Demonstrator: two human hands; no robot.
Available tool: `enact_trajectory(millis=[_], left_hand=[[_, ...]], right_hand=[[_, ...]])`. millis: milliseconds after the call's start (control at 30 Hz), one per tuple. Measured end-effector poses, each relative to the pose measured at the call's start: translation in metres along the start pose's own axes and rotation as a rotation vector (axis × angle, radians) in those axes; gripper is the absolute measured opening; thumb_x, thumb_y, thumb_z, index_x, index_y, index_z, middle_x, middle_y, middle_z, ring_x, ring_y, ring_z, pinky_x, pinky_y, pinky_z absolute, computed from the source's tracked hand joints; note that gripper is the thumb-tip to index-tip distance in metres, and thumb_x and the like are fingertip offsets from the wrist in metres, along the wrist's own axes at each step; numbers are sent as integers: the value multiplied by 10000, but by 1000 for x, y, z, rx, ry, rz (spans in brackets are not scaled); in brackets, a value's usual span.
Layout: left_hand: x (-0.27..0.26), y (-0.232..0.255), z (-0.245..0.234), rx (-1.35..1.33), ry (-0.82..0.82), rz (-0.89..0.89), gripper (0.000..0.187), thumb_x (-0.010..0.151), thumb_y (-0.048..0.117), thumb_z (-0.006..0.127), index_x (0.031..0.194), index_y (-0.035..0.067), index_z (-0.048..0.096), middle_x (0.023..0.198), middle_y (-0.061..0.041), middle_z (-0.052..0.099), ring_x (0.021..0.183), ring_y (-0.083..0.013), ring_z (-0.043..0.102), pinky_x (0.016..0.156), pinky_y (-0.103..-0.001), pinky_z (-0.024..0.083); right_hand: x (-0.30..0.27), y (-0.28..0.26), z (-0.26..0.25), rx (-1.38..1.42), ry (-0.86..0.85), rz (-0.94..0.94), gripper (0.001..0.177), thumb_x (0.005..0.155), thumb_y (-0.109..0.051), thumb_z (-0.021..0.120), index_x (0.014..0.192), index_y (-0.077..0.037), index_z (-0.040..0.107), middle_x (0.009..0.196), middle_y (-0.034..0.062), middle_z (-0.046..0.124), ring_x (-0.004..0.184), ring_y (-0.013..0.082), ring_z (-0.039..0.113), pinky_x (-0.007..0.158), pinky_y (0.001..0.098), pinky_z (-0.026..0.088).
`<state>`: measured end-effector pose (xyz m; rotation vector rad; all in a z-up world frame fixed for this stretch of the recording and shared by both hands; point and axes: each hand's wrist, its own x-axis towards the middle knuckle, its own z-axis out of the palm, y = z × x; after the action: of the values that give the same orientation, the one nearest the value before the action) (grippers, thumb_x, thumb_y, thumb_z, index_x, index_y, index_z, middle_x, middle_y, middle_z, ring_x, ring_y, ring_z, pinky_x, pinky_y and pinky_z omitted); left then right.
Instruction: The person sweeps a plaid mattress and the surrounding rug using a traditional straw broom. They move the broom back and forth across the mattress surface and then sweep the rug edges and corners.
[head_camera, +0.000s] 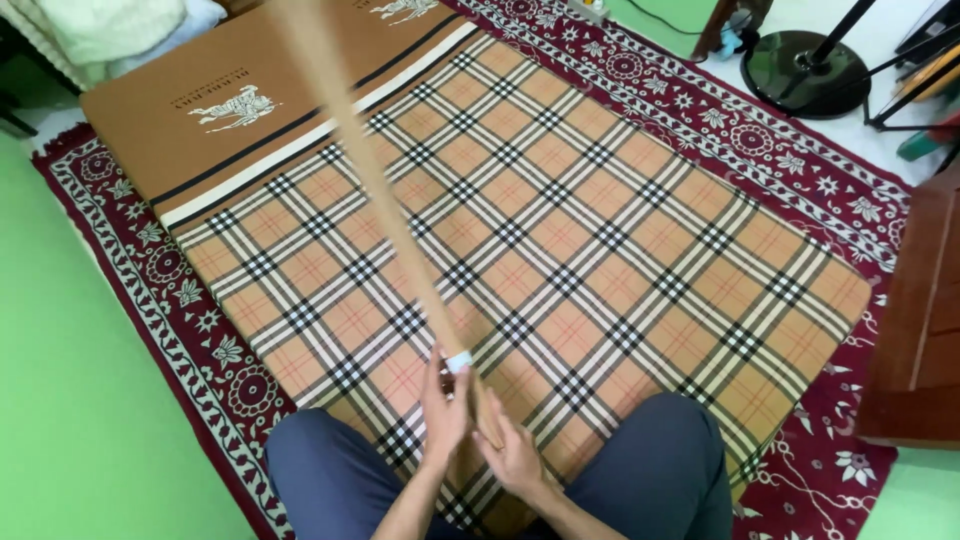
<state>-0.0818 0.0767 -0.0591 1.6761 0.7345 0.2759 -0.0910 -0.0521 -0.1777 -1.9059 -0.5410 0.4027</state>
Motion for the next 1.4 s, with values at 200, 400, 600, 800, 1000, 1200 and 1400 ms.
enact_trajectory(millis=[200, 400, 600, 800, 1000, 1200, 1400], left_hand=[[-6, -81, -3, 117, 376, -130, 710, 915, 376, 577, 1509, 15, 430, 1520, -181, 494, 1081, -274, 660, 1014, -374, 479], [-8, -128, 62, 247, 16, -8, 464, 962, 354, 517, 1299, 40, 573, 1230, -221, 663, 1146, -387, 618, 1021, -448, 449], [-54, -80, 190, 404, -607, 58, 179, 906, 318, 541, 903, 168, 640, 833, -113, 694, 712, -291, 634, 641, -468, 476], [-159, 56, 221, 294, -913, 156, 701, 879, 96, 500, 1560, 112, 334, 1592, -196, 380, 1414, -368, 424, 1172, -389, 328], [-262, 191, 169, 266, -726, -83, 745, 908, 343, 651, 1566, 136, 369, 1307, -111, 566, 1090, -253, 619, 902, -386, 516], [-324, 233, 79, 216, -334, -188, 743, 930, 356, 581, 1565, 71, 320, 1244, -131, 642, 873, -233, 663, 786, -381, 557], [-372, 93, -13, 343, -139, -189, 900, 852, 430, 595, 1533, -76, 295, 1505, -320, 413, 1353, -412, 469, 1154, -411, 334]], right_hand=[[-12, 11, 4, -60, -229, -57, 684, 935, -313, 554, 1531, -32, 369, 1490, 151, 551, 1169, 312, 697, 988, 420, 561], [-69, 89, -13, -152, -46, 289, 684, 906, -302, 564, 1554, -173, 384, 1292, 154, 709, 1148, 295, 722, 950, 440, 536], [-142, 68, -69, -108, 326, 998, 788, 856, -423, 548, 1594, -292, 305, 1291, 248, 651, 1176, 472, 563, 985, 550, 480], [-196, -83, -156, -18, 760, 834, 800, 830, -298, 681, 1572, -216, 392, 1305, 197, 682, 1144, 469, 646, 883, 478, 521], [-275, -245, -266, 37, 402, 957, 820, 829, -273, 688, 1576, -294, 350, 1073, 104, 813, 900, 285, 812, 767, 382, 612], [-324, -263, -269, -109, 42, 610, 887, 817, -359, 782, 1578, -230, 344, 1135, 107, 767, 907, 260, 789, 797, 356, 603], [-354, -316, -225, -95, -249, 334, 760, 851, -297, 668, 1539, -179, 368, 1277, 148, 708, 1041, 378, 725, 853, 429, 517]])
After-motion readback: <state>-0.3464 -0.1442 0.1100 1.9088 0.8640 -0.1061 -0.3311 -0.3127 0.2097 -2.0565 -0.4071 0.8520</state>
